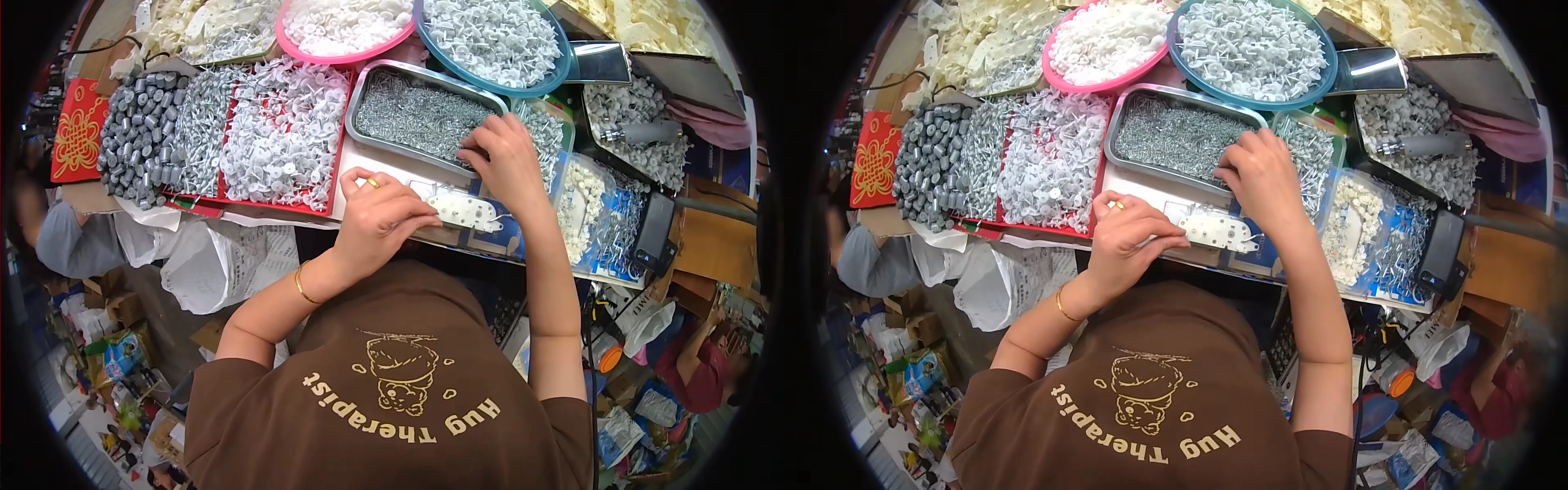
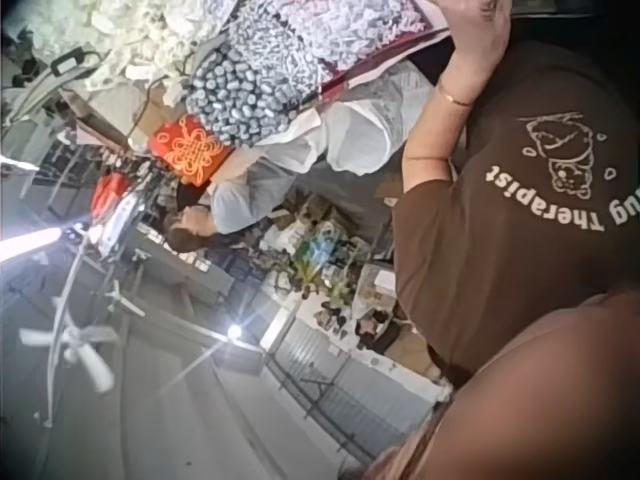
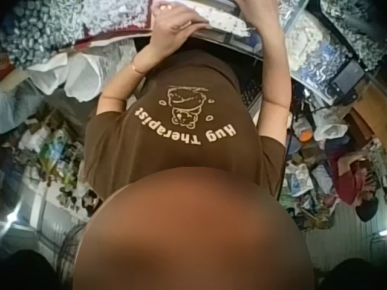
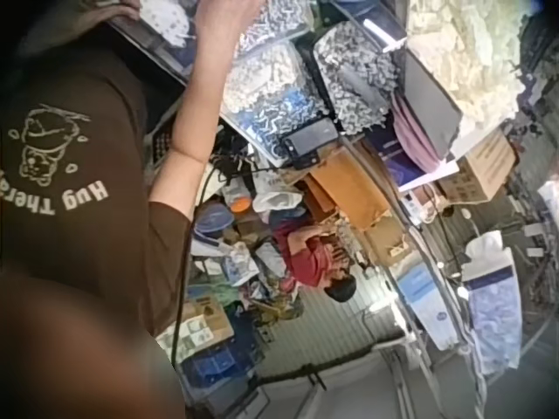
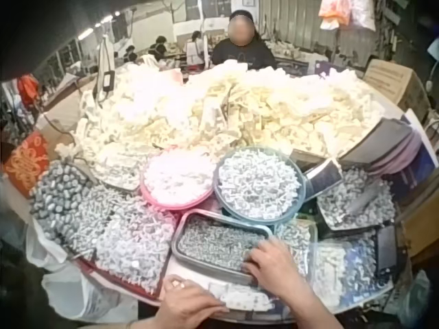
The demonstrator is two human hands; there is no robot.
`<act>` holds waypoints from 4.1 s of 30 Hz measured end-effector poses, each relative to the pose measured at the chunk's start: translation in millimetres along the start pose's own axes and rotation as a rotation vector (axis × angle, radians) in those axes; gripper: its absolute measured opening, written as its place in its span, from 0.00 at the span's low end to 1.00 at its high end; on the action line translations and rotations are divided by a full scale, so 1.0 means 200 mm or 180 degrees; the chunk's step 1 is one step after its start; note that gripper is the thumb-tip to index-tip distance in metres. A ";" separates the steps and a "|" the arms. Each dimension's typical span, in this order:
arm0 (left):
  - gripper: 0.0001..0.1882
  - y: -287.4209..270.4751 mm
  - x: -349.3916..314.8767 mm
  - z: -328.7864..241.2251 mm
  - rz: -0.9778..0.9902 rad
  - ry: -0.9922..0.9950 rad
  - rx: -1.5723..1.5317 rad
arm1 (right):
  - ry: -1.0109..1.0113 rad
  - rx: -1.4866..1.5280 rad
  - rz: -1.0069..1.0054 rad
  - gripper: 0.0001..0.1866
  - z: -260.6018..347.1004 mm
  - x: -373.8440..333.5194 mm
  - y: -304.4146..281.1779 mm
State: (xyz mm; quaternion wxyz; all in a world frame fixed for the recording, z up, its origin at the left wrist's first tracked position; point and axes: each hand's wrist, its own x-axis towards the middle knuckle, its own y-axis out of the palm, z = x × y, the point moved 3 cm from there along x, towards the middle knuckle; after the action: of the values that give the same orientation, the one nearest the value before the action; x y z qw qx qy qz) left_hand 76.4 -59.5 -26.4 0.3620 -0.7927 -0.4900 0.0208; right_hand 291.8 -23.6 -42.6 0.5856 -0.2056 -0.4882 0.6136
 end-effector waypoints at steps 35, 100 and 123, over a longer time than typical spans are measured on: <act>0.08 0.10 0.13 -0.11 0.0576 0.1025 0.0823 | 0.1992 0.0226 -0.1610 0.11 -0.21 -0.20 -0.41; 0.15 -0.01 0.21 -0.12 0.0760 0.0360 -0.0460 | 0.0478 0.5328 -0.1923 0.25 0.23 -0.02 -0.41; 0.11 0.15 0.20 -0.18 0.0264 0.1252 0.0472 | 0.0465 0.4507 -0.1812 0.26 0.35 -0.18 -0.44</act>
State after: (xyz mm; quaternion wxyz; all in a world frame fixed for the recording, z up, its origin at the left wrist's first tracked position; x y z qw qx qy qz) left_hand 134.0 -56.2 -4.5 0.5068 -0.7722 -0.3740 -0.0834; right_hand 286.8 -95.5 50.6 0.7438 0.3122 0.0272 0.5904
